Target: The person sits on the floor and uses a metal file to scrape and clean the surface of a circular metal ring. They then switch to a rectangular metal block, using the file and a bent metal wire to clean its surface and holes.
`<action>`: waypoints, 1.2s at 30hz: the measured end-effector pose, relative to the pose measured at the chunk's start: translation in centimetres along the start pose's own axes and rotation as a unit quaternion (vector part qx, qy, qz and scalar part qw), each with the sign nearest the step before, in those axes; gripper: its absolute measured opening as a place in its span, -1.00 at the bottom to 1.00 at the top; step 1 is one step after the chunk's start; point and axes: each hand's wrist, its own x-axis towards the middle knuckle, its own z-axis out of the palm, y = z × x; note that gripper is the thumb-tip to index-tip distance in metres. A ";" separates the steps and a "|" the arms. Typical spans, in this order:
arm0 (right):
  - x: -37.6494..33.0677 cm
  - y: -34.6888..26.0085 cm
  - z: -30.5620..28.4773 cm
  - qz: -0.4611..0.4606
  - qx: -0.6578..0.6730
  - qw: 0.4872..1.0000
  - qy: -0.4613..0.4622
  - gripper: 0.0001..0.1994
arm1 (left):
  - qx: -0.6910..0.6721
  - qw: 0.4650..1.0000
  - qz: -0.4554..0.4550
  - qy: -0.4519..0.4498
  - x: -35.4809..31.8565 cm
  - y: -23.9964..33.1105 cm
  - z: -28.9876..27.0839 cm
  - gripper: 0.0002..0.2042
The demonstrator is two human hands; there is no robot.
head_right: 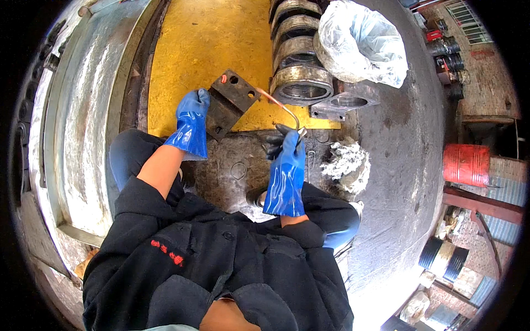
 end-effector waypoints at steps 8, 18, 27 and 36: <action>3.3 -1.4 3.9 0.027 -0.150 0.977 -0.151 -0.57 | 0.024 0.999 -0.015 -0.046 0.3 1.2 -1.0 -0.53; 7.6 -2.2 8.0 -0.132 -0.375 0.902 -0.167 -0.63 | 0.001 0.999 -0.032 -0.037 -0.1 1.2 -1.1 -0.60; 9.1 -1.9 12.0 -0.188 -0.565 0.791 -0.139 -0.56 | -0.059 0.997 -0.017 0.037 -0.1 1.0 -1.2 -0.70; 11.5 -0.2 14.1 -0.126 -0.602 0.761 -0.207 -0.46 | -0.116 0.980 -0.124 0.103 -0.6 0.8 -0.9 -0.67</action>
